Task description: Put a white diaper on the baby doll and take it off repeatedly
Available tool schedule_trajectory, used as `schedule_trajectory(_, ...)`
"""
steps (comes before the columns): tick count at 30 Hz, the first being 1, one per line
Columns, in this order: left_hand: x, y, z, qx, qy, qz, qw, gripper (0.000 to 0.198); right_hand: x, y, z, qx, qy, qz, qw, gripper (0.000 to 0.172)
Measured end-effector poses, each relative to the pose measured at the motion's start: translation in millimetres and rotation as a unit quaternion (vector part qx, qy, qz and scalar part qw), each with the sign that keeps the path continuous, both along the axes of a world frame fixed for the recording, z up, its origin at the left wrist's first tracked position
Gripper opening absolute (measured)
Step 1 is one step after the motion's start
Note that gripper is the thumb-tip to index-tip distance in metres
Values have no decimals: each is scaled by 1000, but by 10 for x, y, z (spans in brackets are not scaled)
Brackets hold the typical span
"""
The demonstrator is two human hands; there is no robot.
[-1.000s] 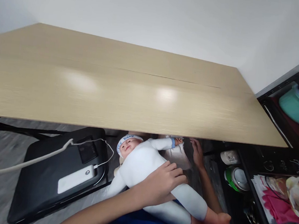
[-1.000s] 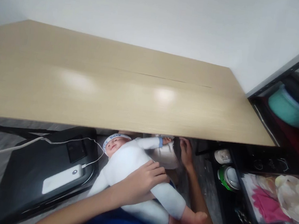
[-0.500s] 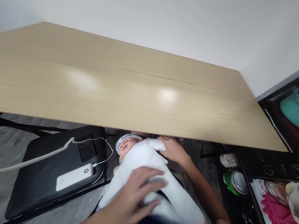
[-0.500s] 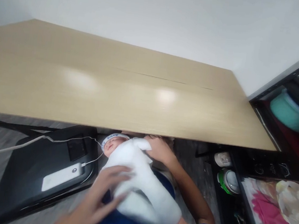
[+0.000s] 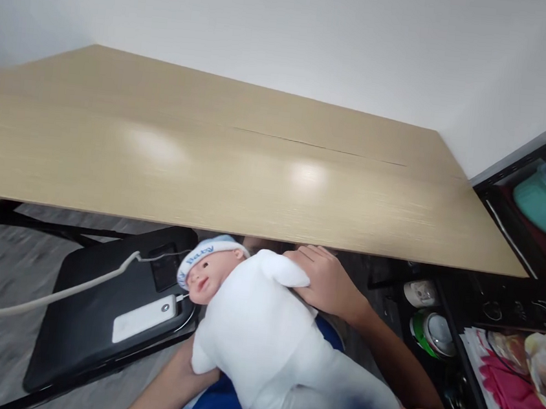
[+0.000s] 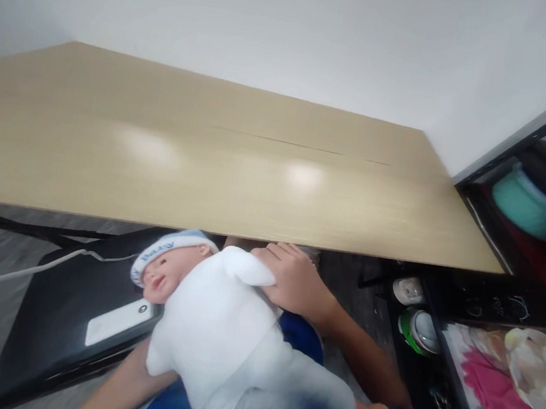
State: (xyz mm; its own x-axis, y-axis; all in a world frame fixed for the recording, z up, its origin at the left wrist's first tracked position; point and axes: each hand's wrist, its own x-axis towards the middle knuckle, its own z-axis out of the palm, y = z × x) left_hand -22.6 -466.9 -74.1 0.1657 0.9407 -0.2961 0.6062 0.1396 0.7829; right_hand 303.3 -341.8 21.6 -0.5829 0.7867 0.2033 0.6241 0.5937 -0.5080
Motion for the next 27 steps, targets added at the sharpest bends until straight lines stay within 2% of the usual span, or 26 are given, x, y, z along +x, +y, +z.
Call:
schedule_trajectory(3,-79,71,270,27,-21,27,999,54,179,-113,161,18,34,-32,999,43)
schedule_trajectory(5,-102,247,508,56,-13,8,998,55,320,-151,238,34,53,-75,995,45)
schedule_trajectory(8,-57,710,870,93,21,-52,994,58,532,-87,302,65,58,-154,984,38)
schedule_trajectory(11,60,1345,1114,116,46,-106,986,66,740,164,268,102,35,-214,971,28)
schedule_trajectory(15,296,2188,1244,150,73,-144,975,70,995,645,76,133,15,-258,957,19)
schedule_trajectory(18,488,2576,1312,159,112,-152,969,63,1127,911,-84,137,-1,-282,950,25)
schedule_trajectory(20,588,2683,1367,161,139,-139,967,54,1187,986,-168,130,-9,-287,949,30)
schedule_trajectory(23,646,2695,1413,148,179,-120,965,45,1255,943,-281,103,4,-285,953,35)
schedule_trajectory(27,558,2654,1311,148,194,-95,965,49,1309,730,-400,61,30,-304,950,42)
